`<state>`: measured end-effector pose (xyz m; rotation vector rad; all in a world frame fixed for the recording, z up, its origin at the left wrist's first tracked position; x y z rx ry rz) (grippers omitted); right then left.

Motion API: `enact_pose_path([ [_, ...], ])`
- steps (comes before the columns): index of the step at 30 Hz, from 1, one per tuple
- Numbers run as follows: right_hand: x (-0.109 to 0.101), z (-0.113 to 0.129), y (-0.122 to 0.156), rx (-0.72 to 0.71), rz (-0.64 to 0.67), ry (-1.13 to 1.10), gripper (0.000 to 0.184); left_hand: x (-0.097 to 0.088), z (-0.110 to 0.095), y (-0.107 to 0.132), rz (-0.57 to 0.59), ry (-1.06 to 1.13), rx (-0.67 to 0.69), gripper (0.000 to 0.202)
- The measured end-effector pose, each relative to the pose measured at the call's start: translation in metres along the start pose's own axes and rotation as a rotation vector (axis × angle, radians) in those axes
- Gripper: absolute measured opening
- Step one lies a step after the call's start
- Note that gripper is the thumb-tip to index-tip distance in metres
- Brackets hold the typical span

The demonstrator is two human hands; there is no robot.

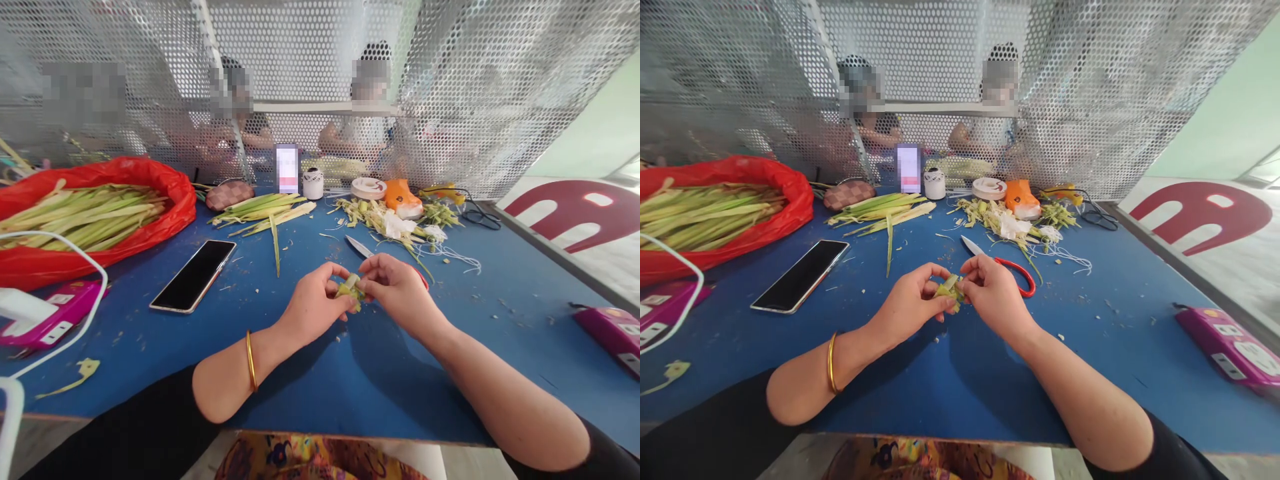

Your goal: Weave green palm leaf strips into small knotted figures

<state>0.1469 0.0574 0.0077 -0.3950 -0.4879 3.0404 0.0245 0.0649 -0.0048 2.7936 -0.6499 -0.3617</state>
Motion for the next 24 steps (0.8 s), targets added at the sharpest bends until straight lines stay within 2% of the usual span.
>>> enact_pose_path([
  [7, 0.013, 0.002, 0.001, 0.033, 0.149, -0.035, 0.017, 0.004, 0.000, 0.005, 0.020, -0.196, 0.022, 0.032],
  [12, 0.000, 0.010, -0.001, -0.045, 0.035, 0.045, 0.012, 0.004, 0.003, 0.000, 0.059, -0.034, -0.061, 0.030],
  [15, 0.000, 0.011, 0.000, -0.047, 0.046, 0.052, 0.006, 0.002, 0.004, -0.002, 0.059, 0.037, -0.081, 0.030],
  [19, 0.002, 0.014, 0.001, -0.045, 0.082, 0.036, 0.012, 0.003, 0.005, -0.001, 0.060, -0.004, -0.070, 0.032],
  [24, 0.002, 0.016, 0.001, -0.060, 0.095, 0.126, 0.016, 0.003, 0.007, 0.001, 0.044, -0.096, -0.060, 0.038],
])
Point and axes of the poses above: each hand's wrist, its own y-axis away from the middle knuckle, its own x-axis out of the palm, z = x × y, the point moved 10 cm from there along -y, towards the middle knuckle, and after that the axes turned 15 degrees about -x, right-handed, at the moved point
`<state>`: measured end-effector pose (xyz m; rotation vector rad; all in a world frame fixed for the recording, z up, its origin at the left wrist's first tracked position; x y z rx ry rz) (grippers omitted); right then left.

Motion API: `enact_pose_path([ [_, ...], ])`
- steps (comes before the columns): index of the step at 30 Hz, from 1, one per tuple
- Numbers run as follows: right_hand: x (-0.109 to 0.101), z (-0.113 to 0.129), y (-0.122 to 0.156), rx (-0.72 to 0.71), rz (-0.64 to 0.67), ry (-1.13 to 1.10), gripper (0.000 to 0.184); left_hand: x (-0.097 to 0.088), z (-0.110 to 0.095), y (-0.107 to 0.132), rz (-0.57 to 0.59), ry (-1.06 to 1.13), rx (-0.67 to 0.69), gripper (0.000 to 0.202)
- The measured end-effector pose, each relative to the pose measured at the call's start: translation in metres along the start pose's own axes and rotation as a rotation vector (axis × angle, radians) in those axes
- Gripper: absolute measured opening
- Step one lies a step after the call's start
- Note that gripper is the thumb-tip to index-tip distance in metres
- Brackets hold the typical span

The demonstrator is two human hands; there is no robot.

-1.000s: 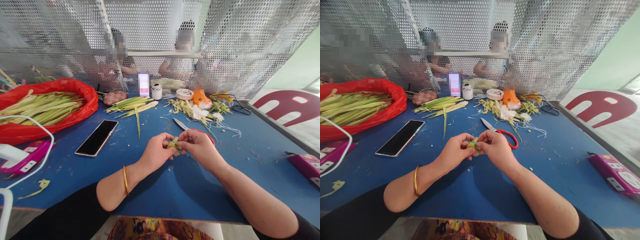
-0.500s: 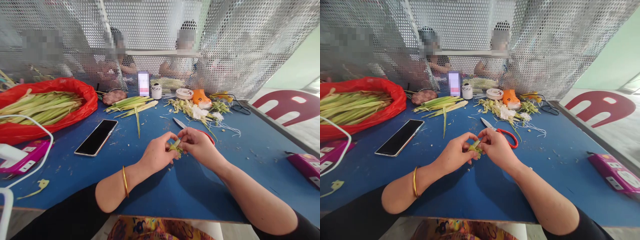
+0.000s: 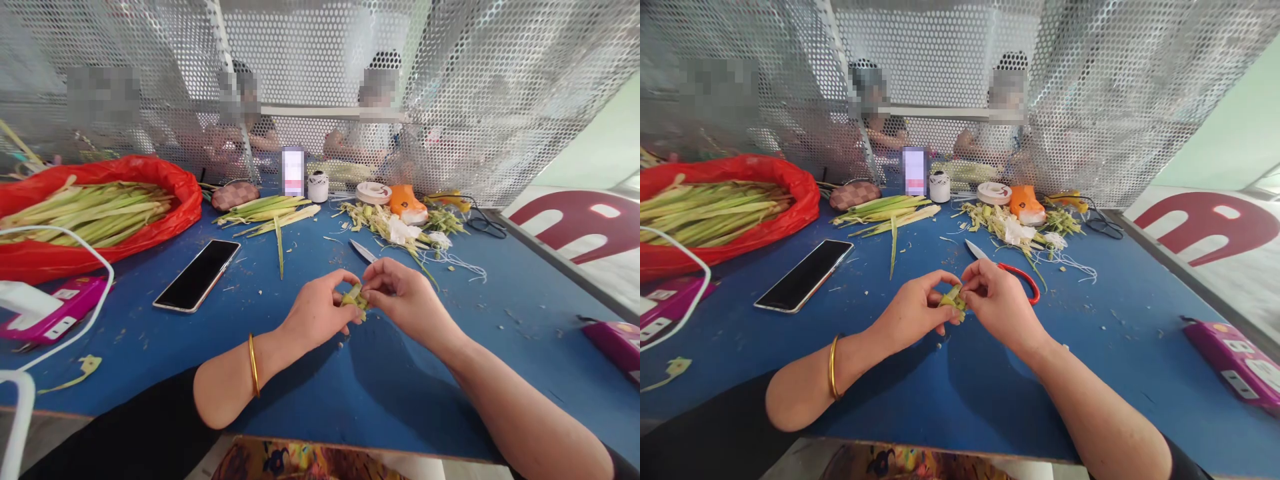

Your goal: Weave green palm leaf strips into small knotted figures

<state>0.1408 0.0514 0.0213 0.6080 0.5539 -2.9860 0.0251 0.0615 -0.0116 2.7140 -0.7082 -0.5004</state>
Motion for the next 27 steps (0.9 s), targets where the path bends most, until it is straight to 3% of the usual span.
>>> enact_pose_path([
  [5, -0.005, -0.004, 0.000, 0.028, -0.076, -0.040, 0.015, -0.001, -0.004, 0.001, -0.003, 0.038, 0.003, 0.038],
  [11, 0.006, 0.005, -0.002, 0.014, 0.037, -0.172, 0.014, 0.003, -0.006, 0.001, 0.061, 0.132, 0.015, 0.034],
  [18, -0.005, -0.006, 0.002, 0.021, -0.136, -0.018, 0.017, 0.005, -0.002, -0.004, 0.073, 0.138, 0.094, 0.045],
  [21, -0.005, -0.007, 0.003, 0.013, -0.154, -0.010, 0.019, 0.000, 0.000, -0.006, 0.018, 0.170, 0.096, 0.049],
  [27, -0.009, -0.009, 0.006, 0.017, -0.230, 0.041, 0.016, -0.009, 0.001, -0.005, -0.082, 0.175, 0.056, 0.021],
])
Point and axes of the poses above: each hand's wrist, its own y-axis away from the middle knuckle, its own x-axis out of the palm, z = x × y, the point moved 10 cm from there along -y, towards the middle knuckle, and after that the axes turned 15 degrees about -x, right-handed, at the moved point
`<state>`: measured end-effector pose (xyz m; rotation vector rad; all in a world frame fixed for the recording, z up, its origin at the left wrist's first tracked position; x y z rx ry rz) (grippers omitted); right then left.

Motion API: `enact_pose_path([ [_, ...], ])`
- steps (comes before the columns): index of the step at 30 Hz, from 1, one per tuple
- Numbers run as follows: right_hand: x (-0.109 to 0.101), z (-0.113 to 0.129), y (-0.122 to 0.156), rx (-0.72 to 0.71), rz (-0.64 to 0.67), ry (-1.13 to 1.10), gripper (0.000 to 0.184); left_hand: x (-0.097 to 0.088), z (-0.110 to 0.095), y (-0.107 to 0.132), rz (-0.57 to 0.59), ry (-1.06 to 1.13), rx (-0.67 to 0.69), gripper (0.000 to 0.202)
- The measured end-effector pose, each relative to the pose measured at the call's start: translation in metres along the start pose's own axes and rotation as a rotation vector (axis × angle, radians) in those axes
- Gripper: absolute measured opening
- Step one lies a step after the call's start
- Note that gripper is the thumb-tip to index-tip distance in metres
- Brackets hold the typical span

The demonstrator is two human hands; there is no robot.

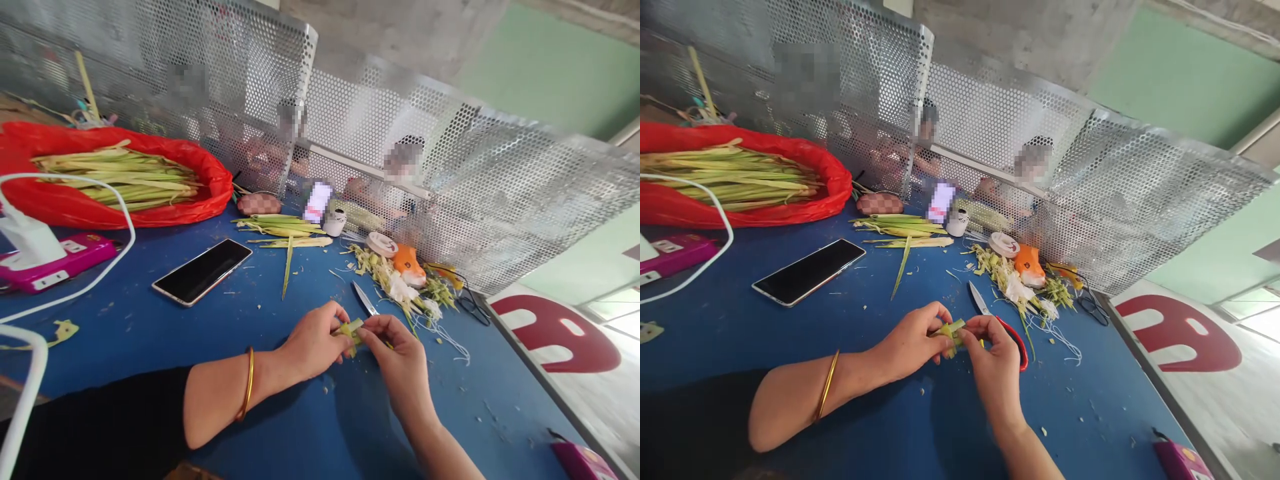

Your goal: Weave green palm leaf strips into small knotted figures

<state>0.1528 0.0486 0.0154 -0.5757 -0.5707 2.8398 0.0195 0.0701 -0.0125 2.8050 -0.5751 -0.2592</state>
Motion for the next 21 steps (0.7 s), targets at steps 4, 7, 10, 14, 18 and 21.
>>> enact_pose_path([
  [4, -0.002, 0.003, -0.001, -0.032, -0.001, 0.063, 0.015, -0.002, 0.001, 0.000, -0.040, -0.025, -0.008, 0.017],
  [7, -0.002, 0.006, -0.002, -0.066, 0.013, 0.074, 0.015, -0.004, 0.002, 0.000, -0.067, -0.024, -0.004, 0.017],
  [10, -0.002, 0.004, -0.001, -0.057, 0.007, 0.060, 0.014, -0.006, 0.003, 0.000, -0.083, -0.011, 0.006, 0.017],
  [14, 0.003, -0.009, 0.003, 0.052, 0.015, -0.054, 0.016, -0.007, 0.004, -0.001, -0.090, 0.010, 0.015, 0.019],
  [18, 0.010, -0.016, 0.006, 0.137, 0.018, -0.214, 0.016, -0.004, 0.004, -0.002, -0.055, 0.011, 0.014, 0.022],
  [21, 0.008, -0.013, 0.005, 0.110, -0.033, -0.211, 0.013, -0.001, 0.003, -0.002, -0.018, 0.014, 0.011, 0.023],
])
Point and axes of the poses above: each hand's wrist, its own y-axis away from the middle knuckle, its own x-axis out of the palm, z = x × y, the point moved 10 cm from there along -y, towards the middle knuckle, and after that the axes turned 15 degrees about -x, right-handed, at the moved point
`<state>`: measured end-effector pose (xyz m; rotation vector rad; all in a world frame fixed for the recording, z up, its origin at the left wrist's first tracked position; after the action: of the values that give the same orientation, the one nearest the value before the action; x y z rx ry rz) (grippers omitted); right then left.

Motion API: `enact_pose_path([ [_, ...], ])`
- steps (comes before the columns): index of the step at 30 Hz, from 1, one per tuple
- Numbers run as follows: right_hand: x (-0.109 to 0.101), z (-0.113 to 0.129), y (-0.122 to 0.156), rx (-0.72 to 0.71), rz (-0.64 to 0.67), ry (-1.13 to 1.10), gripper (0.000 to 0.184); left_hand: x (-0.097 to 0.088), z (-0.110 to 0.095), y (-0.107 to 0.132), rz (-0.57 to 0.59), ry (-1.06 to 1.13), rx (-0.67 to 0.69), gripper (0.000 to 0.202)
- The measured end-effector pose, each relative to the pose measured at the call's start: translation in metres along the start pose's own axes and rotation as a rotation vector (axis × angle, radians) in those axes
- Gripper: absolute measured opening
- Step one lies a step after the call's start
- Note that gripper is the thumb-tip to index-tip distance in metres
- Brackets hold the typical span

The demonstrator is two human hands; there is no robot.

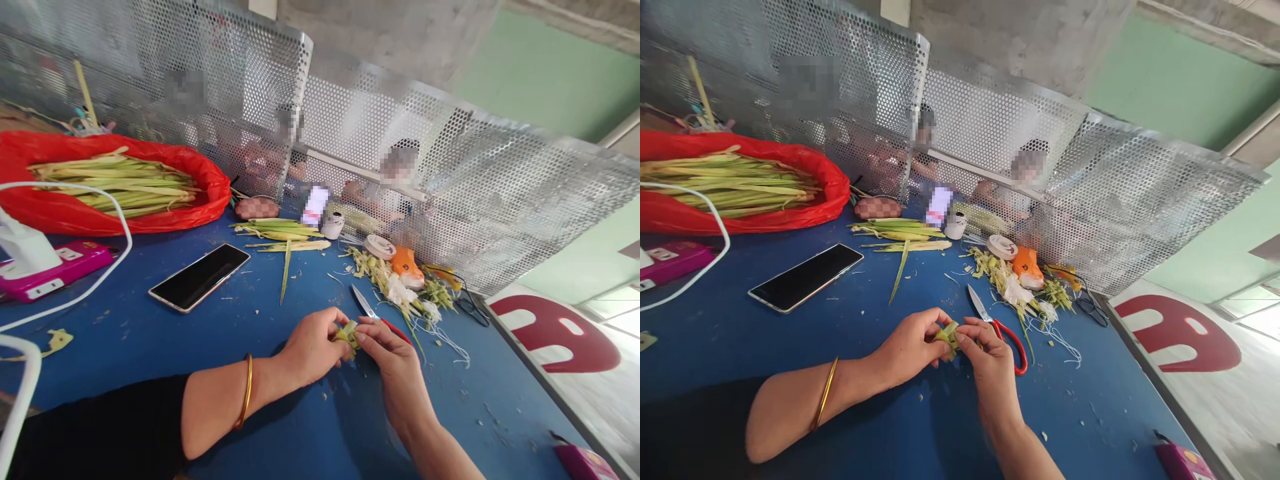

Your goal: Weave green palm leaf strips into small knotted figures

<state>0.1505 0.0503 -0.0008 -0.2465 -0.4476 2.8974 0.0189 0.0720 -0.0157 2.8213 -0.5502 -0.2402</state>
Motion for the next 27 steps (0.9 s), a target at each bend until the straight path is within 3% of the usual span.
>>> enact_pose_path([
  [3, -0.004, 0.006, 0.000, -0.071, -0.062, 0.072, 0.011, 0.001, -0.001, 0.000, 0.013, 0.018, 0.004, 0.019],
  [5, -0.001, 0.003, 0.002, -0.043, -0.066, 0.039, 0.012, 0.000, -0.001, 0.000, 0.017, 0.031, 0.006, 0.019],
  [10, 0.014, -0.007, 0.006, 0.099, 0.067, -0.136, 0.015, -0.003, -0.001, -0.002, -0.012, -0.015, 0.012, 0.020],
  [15, 0.006, 0.007, -0.003, -0.038, 0.094, 0.032, 0.007, -0.001, -0.004, -0.003, 0.035, 0.092, -0.022, 0.015],
  [18, 0.009, 0.004, -0.003, -0.002, 0.127, -0.003, 0.009, 0.002, -0.003, -0.001, 0.067, 0.185, -0.092, 0.014],
  [23, 0.003, 0.007, -0.004, -0.020, 0.039, 0.010, 0.008, 0.002, -0.006, 0.000, 0.068, 0.184, -0.070, 0.014],
  [27, 0.000, 0.003, -0.002, 0.019, -0.041, -0.002, 0.007, -0.003, -0.004, -0.001, -0.013, -0.008, -0.012, 0.015],
])
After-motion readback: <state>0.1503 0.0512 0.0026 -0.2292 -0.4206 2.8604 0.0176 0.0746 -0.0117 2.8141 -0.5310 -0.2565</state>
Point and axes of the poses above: each hand's wrist, its own y-axis away from the middle knuckle, its own x-axis out of the palm, z = x × y, the point moved 10 cm from there along -y, towards the middle knuckle, and after that the axes turned 15 degrees about -x, right-handed, at the moved point
